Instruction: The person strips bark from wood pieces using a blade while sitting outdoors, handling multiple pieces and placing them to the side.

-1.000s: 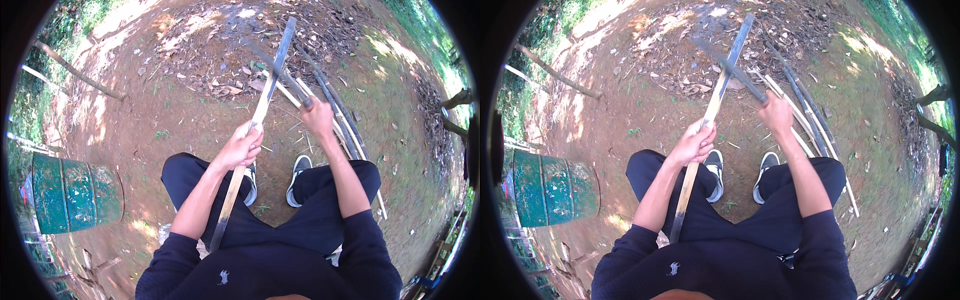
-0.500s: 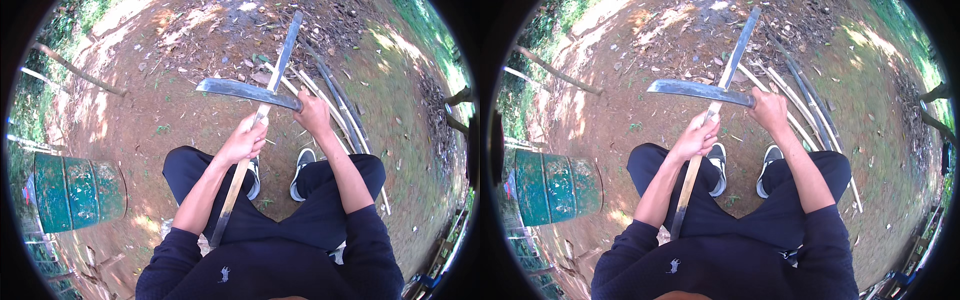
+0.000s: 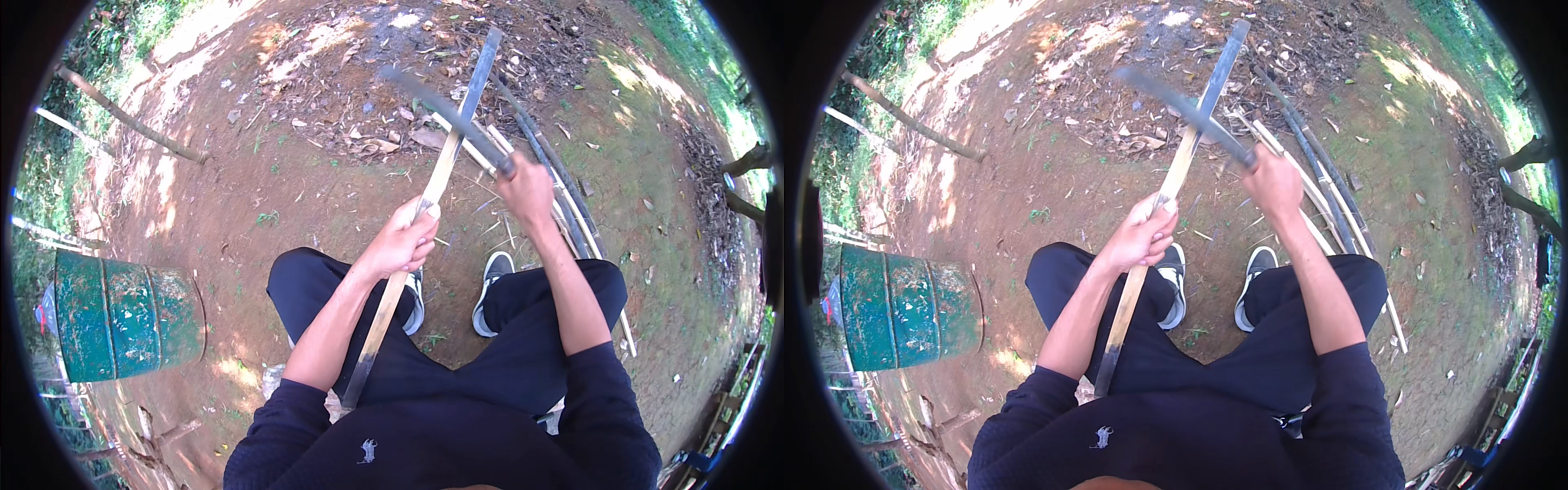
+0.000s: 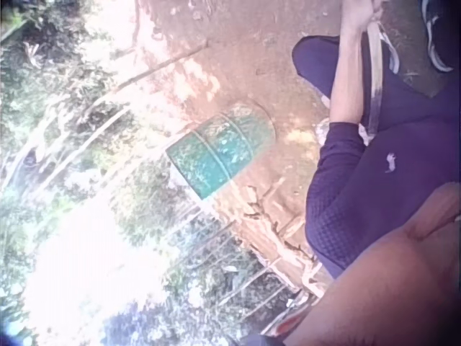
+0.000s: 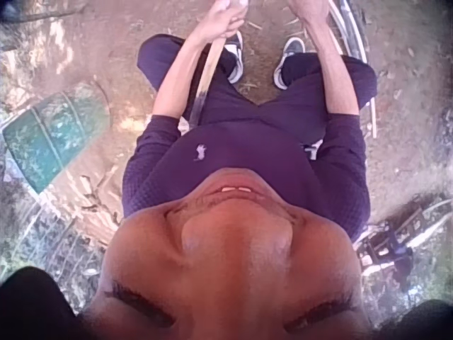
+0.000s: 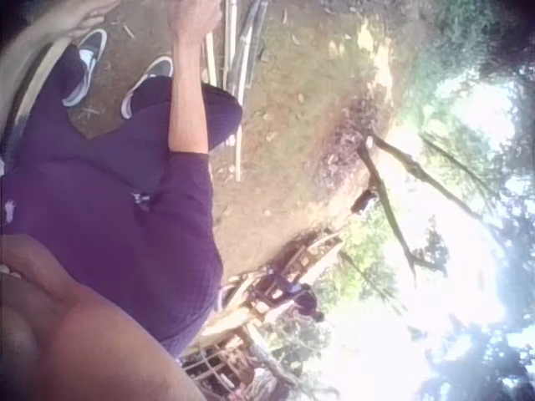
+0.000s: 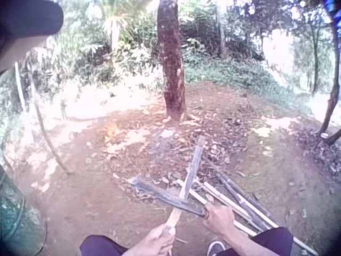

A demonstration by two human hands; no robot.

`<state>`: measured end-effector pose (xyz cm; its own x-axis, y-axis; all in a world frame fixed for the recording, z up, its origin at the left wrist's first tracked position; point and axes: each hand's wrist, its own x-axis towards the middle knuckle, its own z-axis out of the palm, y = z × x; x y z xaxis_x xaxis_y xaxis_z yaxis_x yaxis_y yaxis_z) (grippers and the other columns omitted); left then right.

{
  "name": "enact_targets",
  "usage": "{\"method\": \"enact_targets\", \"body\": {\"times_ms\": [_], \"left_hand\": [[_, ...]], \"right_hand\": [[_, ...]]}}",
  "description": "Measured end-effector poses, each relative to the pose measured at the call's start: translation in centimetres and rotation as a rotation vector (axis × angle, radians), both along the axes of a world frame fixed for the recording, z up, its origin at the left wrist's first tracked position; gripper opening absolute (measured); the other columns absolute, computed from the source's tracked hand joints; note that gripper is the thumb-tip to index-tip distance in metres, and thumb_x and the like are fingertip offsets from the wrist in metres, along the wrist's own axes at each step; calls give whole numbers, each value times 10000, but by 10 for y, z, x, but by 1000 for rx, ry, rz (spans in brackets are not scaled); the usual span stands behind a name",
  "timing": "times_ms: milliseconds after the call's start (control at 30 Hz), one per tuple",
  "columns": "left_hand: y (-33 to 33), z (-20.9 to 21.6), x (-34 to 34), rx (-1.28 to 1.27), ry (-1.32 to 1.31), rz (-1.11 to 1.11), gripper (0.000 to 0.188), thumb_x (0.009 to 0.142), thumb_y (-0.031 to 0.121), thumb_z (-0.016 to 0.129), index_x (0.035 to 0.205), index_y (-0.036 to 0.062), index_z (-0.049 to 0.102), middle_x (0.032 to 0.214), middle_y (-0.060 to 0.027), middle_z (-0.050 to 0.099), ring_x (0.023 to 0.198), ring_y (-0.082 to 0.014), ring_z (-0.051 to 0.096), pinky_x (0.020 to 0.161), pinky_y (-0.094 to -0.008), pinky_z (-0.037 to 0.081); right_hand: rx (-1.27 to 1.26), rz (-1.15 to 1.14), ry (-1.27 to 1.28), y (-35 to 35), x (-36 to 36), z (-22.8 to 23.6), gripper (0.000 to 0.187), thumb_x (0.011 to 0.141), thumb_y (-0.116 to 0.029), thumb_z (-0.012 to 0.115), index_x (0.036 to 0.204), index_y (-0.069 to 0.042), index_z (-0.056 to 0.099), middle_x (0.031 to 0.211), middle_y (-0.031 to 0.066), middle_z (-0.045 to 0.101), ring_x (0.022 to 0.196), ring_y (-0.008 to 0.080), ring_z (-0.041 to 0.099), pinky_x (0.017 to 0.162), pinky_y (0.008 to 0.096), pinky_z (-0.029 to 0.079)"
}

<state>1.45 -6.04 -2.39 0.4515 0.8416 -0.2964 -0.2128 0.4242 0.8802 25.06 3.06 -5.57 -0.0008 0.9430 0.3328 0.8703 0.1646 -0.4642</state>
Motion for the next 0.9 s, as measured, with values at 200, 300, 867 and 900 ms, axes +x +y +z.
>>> {"method": "enact_targets", "body": {"times_ms": [200, 300, 867, 900], "left_hand": [[7, -7, 0, 19, 21, -12, 197, 1075, 287, 448, 961, 137, 390, 702, 59, 358, 442, -6, 288, 344, -198, 226], [11, -6, 1, 13, 1, 18, 190, 1074, 275, 450, 955, 138, 393, 700, 57, 356, 447, -5, 294, 349, -195, 227], [4, -2, -2, -67, -125, -22, 209, 1066, 313, 473, 962, 143, 411, 685, 61, 341, 435, -1, 263, 336, -178, 217], [4, -4, 0, -56, -111, -10, 211, 1067, 316, 471, 962, 144, 406, 686, 62, 341, 437, -2, 267, 339, -179, 219]], "right_hand": [[196, 241, -90, 0, -7, -19, 214, 667, -103, 713, 796, -77, 544, 623, 134, 628, 581, 341, 653, 535, 465, 506], [241, 245, -139, 7, -5, -23, 205, 682, -108, 704, 809, -76, 546, 625, 133, 631, 586, 344, 655, 529, 470, 507], [83, 227, -158, -13, -6, -4, 152, 693, -105, 708, 802, -68, 609, 639, 156, 640, 608, 345, 669, 558, 451, 523], [105, 251, -149, -11, -4, -7, 169, 683, -106, 710, 811, -67, 606, 643, 153, 637, 603, 345, 664, 552, 453, 519]]}}
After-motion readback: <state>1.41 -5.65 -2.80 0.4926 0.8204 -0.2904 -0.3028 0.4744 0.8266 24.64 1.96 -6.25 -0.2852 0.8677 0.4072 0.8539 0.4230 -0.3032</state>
